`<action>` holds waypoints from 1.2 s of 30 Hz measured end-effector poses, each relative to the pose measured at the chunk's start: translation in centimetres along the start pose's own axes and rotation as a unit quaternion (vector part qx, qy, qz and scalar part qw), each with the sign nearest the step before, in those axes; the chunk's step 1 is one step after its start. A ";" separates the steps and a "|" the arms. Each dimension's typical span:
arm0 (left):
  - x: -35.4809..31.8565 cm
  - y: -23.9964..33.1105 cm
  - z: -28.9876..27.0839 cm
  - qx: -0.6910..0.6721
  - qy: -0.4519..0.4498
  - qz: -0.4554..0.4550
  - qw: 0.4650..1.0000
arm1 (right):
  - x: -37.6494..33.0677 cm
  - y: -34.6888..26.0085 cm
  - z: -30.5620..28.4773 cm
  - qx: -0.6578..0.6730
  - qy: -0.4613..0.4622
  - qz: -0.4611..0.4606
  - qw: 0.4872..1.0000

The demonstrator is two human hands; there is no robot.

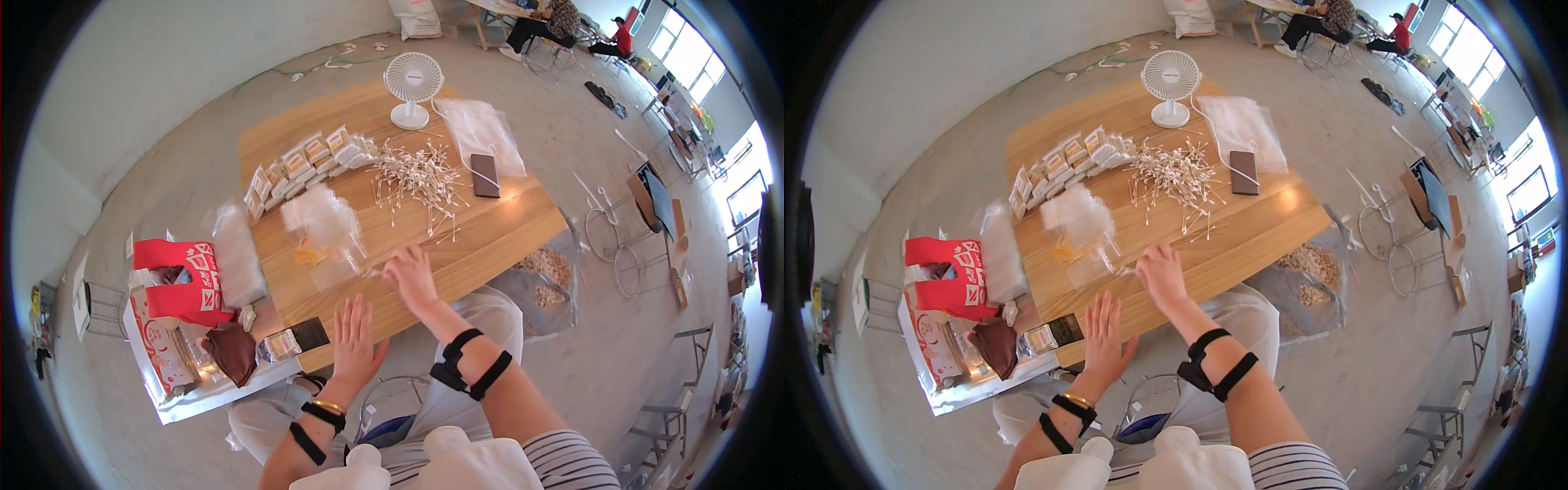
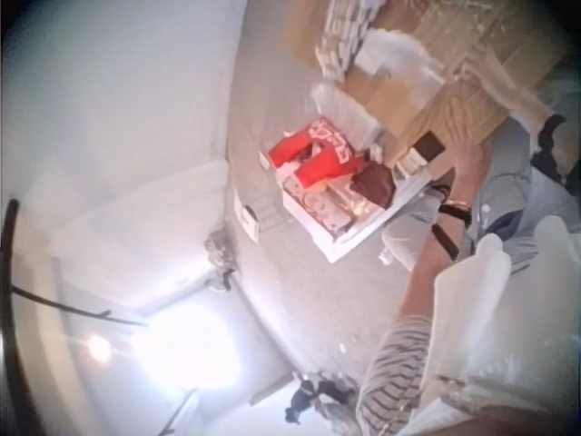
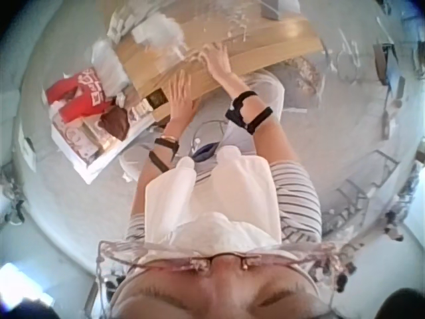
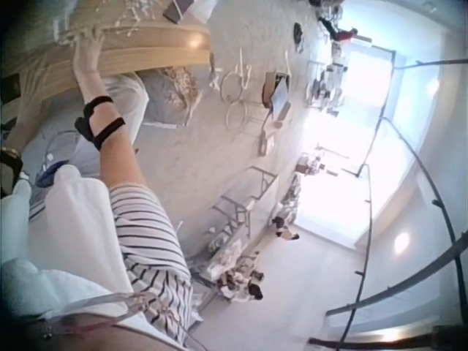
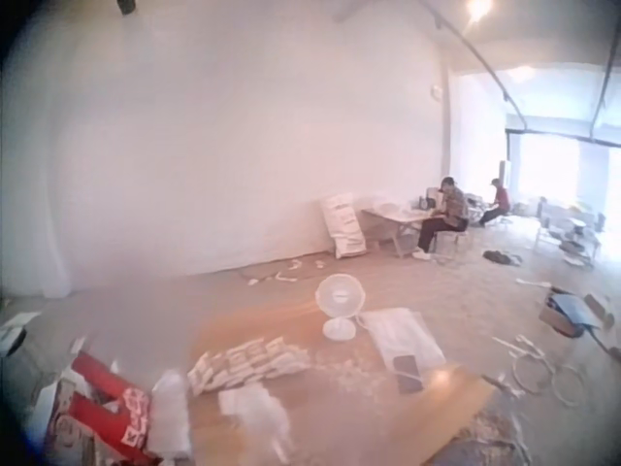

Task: The person is arranging and packaging small, stick-like items into plastic bags.

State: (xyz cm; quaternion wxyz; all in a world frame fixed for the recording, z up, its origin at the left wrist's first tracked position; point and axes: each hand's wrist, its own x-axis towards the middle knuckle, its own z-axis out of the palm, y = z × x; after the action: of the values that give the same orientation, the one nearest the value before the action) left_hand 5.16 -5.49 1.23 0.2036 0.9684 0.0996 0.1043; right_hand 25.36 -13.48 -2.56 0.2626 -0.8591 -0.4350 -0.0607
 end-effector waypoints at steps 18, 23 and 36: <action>2.7 -1.1 3.5 0.086 -0.102 -0.005 0.991 | -1.0 5.2 -5.1 0.024 -0.098 -0.091 0.991; 2.5 -1.2 3.8 0.094 -0.090 -0.006 0.991 | -0.1 3.4 -4.1 0.116 -0.137 -0.108 0.978; 0.6 -0.8 3.5 0.120 -0.104 0.006 0.987 | 1.7 11.2 -8.6 -0.012 -0.049 -0.011 0.999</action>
State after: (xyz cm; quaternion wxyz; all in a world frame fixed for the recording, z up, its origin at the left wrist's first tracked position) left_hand 6.46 -5.97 -2.14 0.0946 0.9920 0.0833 -0.0087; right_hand 36.23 -21.98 0.87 0.2305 -0.8591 -0.4562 -0.0269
